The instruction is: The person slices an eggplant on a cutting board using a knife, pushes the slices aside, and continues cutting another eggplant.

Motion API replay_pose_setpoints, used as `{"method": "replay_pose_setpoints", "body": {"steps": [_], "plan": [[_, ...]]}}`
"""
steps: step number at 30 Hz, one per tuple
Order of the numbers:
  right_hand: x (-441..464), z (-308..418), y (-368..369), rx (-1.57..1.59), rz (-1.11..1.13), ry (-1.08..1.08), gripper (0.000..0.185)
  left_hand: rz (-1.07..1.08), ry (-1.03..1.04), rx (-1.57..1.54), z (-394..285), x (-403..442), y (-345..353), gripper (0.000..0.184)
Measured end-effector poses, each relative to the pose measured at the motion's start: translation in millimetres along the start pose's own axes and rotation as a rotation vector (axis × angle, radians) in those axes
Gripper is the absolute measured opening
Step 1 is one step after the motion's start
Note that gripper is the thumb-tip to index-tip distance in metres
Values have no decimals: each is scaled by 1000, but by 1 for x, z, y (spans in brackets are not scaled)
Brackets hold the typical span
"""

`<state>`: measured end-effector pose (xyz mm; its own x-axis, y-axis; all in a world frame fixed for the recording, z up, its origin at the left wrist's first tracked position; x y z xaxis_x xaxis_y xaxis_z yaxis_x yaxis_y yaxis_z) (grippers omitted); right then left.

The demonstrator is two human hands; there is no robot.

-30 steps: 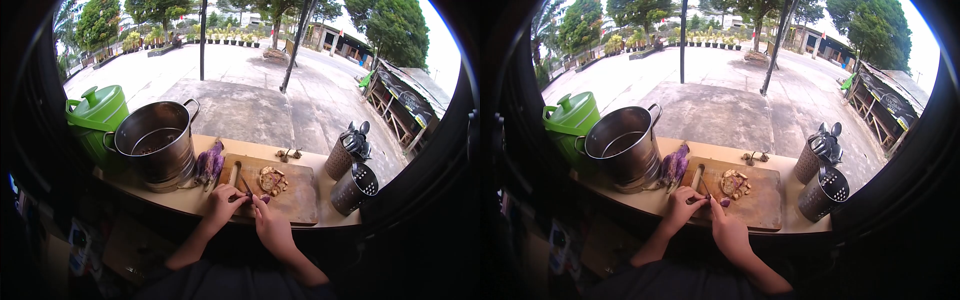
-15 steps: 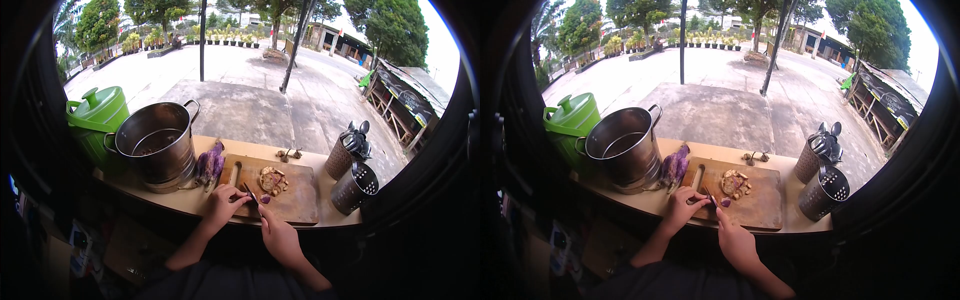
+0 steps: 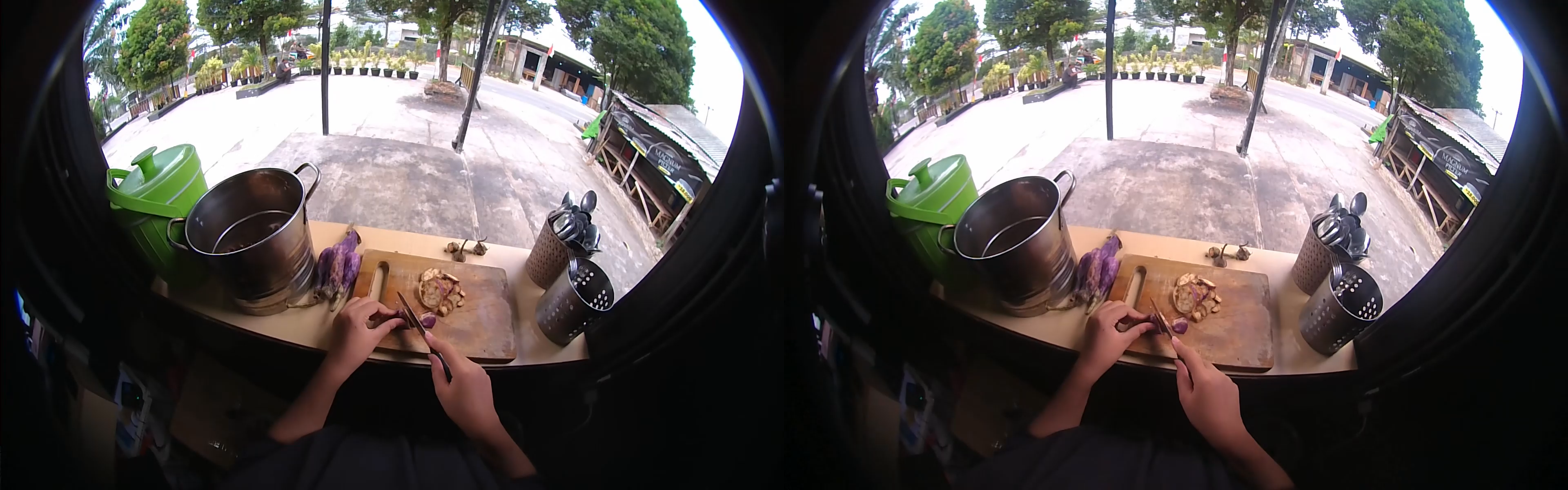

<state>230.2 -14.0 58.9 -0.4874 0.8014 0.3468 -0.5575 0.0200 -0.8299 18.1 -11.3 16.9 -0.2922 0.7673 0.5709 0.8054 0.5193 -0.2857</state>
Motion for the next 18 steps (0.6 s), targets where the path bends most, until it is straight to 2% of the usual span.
{"method": "replay_pose_setpoints", "body": {"steps": [3,10,12,15,18], "plan": [[-4,2,-1,-9,33,-6,38,-13,-57,3,0,0,0,21],[-8,3,3,-18,21,-13,39,9,-27,38,-2,0,-1,18],[-7,10,2,-73,107,55,38,3,-14,24,1,0,0,17],[-3,15,11,-195,143,42,41,16,-34,11,3,-1,0,16],[4,17,20,-231,106,-2,42,35,-66,3,1,-1,-1,15]]}}
Point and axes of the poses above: each hand's wrist, its own x-axis towards the middle knuckle, its own y-axis out of the palm, z = x × y, the point moved 1 cm from there along x, towards the middle knuckle, and after that the axes turned 13 degrees about -x, right-handed, at the moved point
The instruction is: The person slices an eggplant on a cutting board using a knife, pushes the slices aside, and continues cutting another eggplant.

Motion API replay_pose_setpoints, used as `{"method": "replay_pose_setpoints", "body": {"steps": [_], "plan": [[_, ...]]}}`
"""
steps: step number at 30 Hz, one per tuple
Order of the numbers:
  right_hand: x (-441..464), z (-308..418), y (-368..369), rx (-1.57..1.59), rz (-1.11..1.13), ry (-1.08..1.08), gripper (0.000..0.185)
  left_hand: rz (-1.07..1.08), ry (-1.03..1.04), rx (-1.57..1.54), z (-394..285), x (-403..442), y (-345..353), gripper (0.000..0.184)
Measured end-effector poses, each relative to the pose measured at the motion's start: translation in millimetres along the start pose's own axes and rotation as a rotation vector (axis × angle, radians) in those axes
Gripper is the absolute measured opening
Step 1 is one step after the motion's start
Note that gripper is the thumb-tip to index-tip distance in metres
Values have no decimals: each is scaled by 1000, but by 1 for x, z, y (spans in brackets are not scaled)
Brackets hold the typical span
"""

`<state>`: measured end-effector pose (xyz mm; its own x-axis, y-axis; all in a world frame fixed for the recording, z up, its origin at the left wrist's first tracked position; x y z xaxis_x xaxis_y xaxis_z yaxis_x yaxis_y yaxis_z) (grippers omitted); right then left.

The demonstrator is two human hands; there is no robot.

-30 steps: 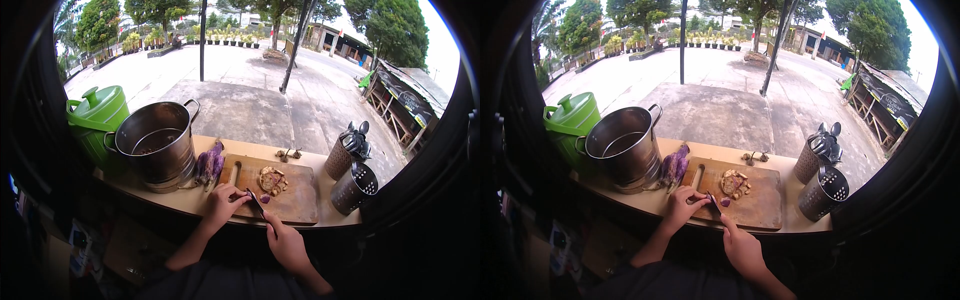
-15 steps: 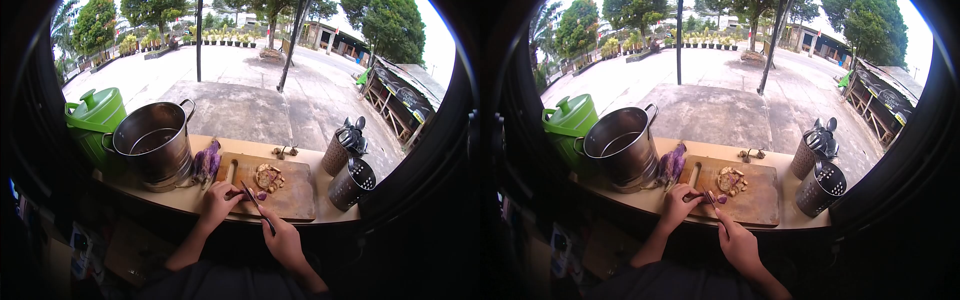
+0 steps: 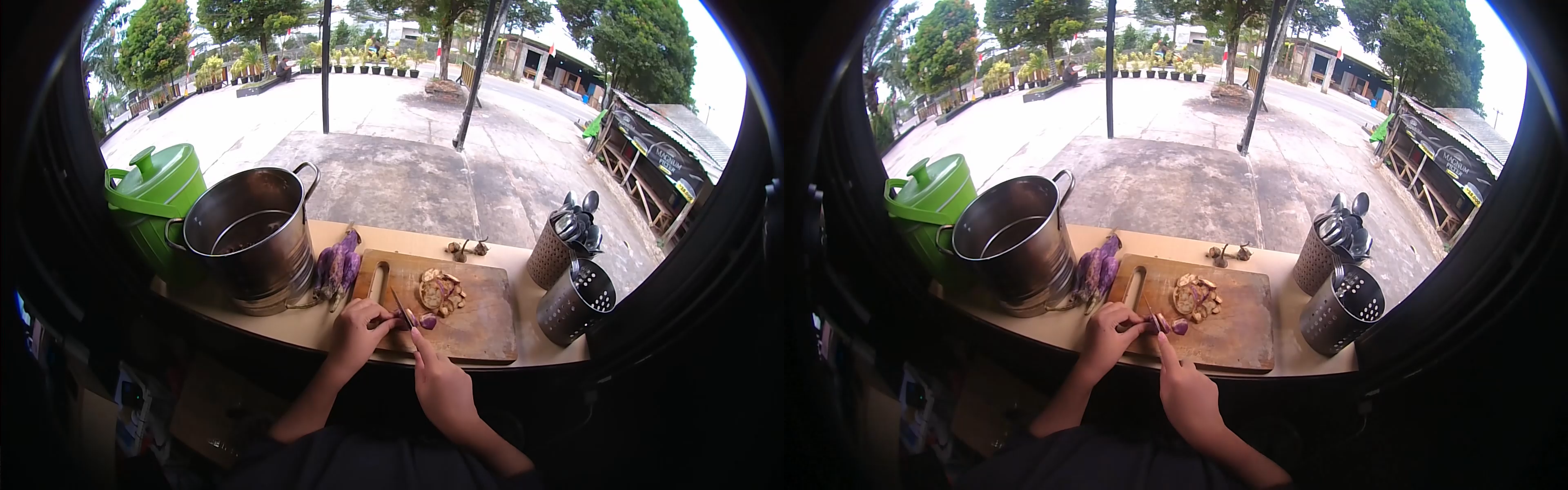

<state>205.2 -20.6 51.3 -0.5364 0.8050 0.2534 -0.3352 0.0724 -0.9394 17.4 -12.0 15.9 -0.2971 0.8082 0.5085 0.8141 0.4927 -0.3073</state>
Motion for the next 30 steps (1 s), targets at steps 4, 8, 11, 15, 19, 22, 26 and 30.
{"method": "replay_pose_setpoints", "body": {"steps": [4,8,11,15,19,22,26,30], "plan": [[24,3,13,21,1,-11,40,8,0,6,3,0,0,13],[33,3,16,61,-32,-19,39,-12,56,12,4,1,0,13],[17,0,8,87,-25,-14,39,-7,43,4,-1,0,-1,13],[3,-3,0,95,-16,5,39,5,22,-15,-2,0,-1,13],[22,-2,10,88,-62,-53,43,10,32,-25,1,-1,0,13],[30,1,12,68,-61,-68,44,-4,87,11,4,-2,0,13],[10,-6,7,92,-75,-77,43,4,49,-20,0,-1,-2,12],[11,-5,2,97,-32,-56,42,8,41,-34,1,-2,0,11]]}}
Point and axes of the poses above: each hand's wrist, its own x-axis towards the middle knuckle, its own y-axis out of the palm, z = x × y, the point moved 1 cm from there along x, towards the middle knuckle, and after that the axes turned 13 degrees about -x, right-handed, at the moved point
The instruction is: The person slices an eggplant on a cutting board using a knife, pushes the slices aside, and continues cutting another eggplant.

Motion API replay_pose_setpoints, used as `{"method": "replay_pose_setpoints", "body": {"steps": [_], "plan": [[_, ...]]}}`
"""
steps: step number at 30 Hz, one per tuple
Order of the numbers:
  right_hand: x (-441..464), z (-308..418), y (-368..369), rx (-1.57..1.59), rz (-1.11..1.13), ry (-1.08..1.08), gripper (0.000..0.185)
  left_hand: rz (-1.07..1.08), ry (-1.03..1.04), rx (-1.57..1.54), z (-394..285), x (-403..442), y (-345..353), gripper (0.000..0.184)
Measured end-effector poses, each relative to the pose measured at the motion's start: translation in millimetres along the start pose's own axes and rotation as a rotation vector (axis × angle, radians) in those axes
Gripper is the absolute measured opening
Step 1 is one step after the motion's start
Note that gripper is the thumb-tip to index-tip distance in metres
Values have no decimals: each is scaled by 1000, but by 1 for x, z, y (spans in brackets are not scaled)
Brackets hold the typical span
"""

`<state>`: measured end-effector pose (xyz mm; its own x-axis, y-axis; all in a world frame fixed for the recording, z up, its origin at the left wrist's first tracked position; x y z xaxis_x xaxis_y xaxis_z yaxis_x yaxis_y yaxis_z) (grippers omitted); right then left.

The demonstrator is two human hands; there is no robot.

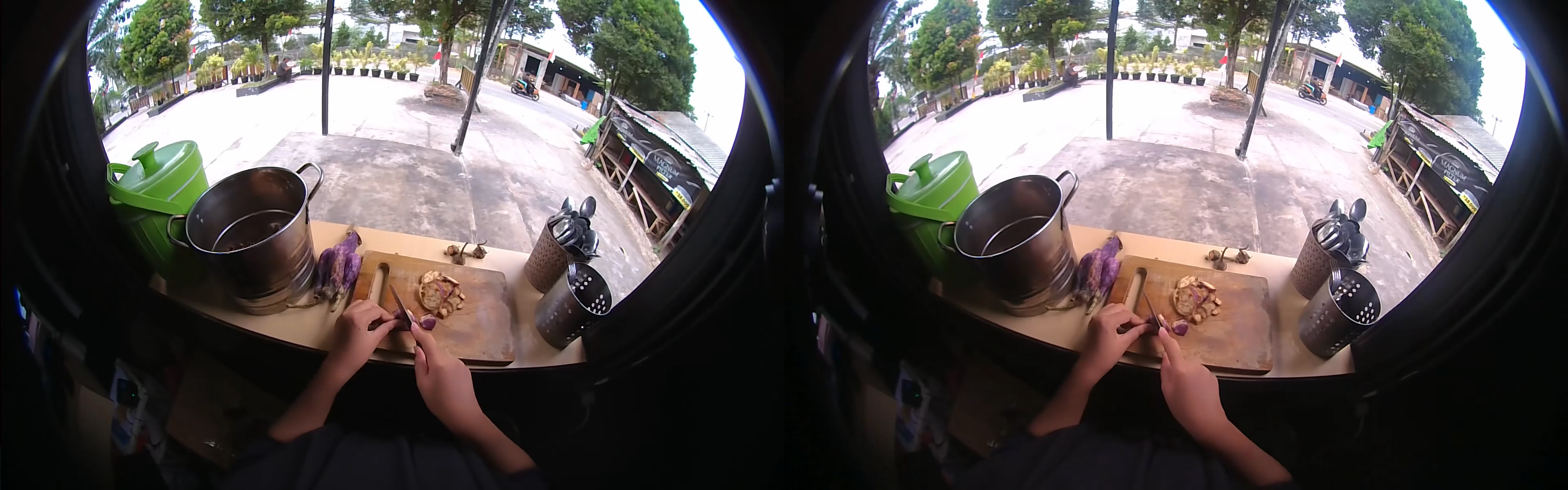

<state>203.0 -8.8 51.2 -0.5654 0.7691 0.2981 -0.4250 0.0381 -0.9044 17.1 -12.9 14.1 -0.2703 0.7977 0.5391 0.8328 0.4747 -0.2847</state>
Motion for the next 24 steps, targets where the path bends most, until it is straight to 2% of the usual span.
{"method": "replay_pose_setpoints", "body": {"steps": [4,10,16,18,22,24], "plan": [[20,4,7,10,56,45,39,-5,26,17,0,0,-1,12],[-3,-1,2,50,-14,23,38,-3,-24,-25,-1,1,-2,10],[20,3,2,38,100,81,38,-4,44,30,1,0,0,11],[19,-2,10,16,-22,-26,42,-1,37,23,1,0,-1,11],[-1,-5,2,64,-95,-62,43,-9,21,15,-3,1,-1,11],[-1,-3,-3,77,40,38,38,-6,47,22,-1,0,0,12]]}}
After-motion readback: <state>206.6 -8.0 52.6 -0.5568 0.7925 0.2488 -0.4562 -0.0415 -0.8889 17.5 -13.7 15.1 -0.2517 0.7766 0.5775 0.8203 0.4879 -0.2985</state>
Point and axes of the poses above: each hand's wrist, its own x-axis towards the middle knuckle, its own y-axis out of the palm, z = x × y, the point moved 1 cm from there along x, towards the middle knuckle, and after that the axes turned 13 degrees about -x, right-handed, at the moved point
